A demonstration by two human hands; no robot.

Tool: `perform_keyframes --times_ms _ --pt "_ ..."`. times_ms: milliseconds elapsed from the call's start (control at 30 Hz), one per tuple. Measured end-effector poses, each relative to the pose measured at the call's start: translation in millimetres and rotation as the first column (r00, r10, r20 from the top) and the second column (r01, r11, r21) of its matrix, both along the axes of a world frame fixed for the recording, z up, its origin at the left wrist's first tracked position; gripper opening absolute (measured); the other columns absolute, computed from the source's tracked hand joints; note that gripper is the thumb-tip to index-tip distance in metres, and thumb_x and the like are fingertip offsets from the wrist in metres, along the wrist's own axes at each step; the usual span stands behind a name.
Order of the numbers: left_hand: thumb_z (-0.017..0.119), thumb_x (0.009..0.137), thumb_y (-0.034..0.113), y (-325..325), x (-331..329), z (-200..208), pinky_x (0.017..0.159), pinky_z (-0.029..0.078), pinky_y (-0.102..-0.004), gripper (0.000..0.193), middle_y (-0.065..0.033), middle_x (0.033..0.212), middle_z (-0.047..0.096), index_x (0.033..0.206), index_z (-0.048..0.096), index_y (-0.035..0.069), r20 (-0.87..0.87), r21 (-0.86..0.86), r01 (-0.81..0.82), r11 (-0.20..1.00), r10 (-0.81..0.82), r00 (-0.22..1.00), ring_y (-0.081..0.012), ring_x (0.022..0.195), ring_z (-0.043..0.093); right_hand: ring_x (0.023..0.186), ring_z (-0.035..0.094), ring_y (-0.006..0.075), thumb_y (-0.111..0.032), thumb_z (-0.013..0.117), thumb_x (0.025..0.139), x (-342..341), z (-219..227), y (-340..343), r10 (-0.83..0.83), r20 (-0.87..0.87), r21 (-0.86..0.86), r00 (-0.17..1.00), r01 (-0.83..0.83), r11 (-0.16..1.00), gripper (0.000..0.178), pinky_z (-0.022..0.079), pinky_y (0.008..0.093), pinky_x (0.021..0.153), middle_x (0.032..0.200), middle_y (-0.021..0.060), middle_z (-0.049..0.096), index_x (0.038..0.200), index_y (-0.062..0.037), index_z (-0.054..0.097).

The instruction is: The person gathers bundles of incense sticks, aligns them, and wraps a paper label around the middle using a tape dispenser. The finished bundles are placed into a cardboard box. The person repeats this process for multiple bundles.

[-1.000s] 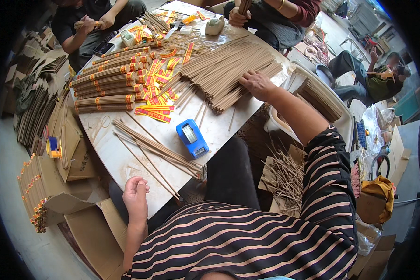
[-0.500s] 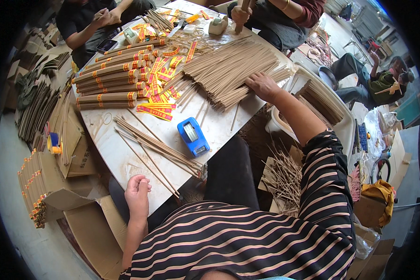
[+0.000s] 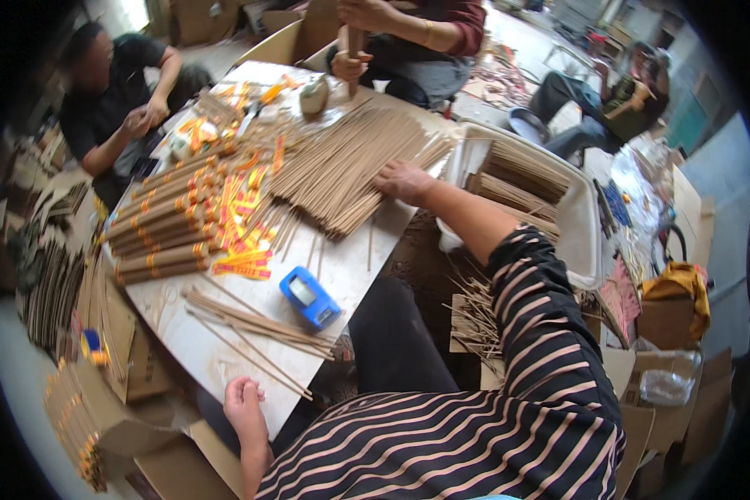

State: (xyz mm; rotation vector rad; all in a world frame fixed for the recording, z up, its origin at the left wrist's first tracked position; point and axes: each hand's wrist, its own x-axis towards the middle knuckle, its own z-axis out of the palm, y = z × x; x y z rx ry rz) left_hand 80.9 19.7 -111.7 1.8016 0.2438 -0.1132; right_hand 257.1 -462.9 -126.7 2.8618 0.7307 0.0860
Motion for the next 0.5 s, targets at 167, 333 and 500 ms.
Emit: perform_keyframes --times_ms 167,333,500 --pt "0.048 0.084 0.005 -3.8 4.5 -1.4 0.058 0.044 -0.022 0.013 -0.0079 0.079 0.056 0.094 0.053 -0.003 0.015 -0.021 0.014 1.0 -0.013 1.0 -0.0108 0.063 0.052 0.091 0.053 0.0224 -0.017 0.047 0.082 -1.4 -2.1 -3.7 0.014 0.083 0.018 0.996 -0.016 1.0 0.013 0.042 0.0346 0.079 0.086 0.0051 0.057 0.09 -0.009 0.052" --pt "0.049 0.084 0.004 -2.8 4.0 -1.7 0.058 0.044 -0.0221 0.013 -0.0078 0.079 0.056 0.094 0.053 -0.002 0.017 -0.025 0.007 1.0 -0.007 1.0 -0.0107 0.063 0.052 0.087 0.053 0.022 -0.018 0.046 0.082 -5.0 -6.5 -6.2 0.067 0.17 0.047 0.983 -0.076 0.996 0.012 0.041 0.0339 0.078 0.082 0.0042 0.057 0.089 -0.0096 0.05" --pt "0.049 0.085 0.005 -2.8 -0.6 3.5 0.058 0.044 -0.0218 0.012 -0.0069 0.079 0.056 0.094 0.053 -0.003 0.017 -0.035 -0.001 0.999 0.001 1.0 -0.0105 0.063 0.052 0.087 0.053 0.0221 -0.018 0.047 0.08 -2.7 -7.7 -3.5 0.065 0.169 0.116 0.984 -0.086 0.99 0.01 0.04 0.0347 0.079 0.081 0.0041 0.055 0.087 -0.0101 0.048"
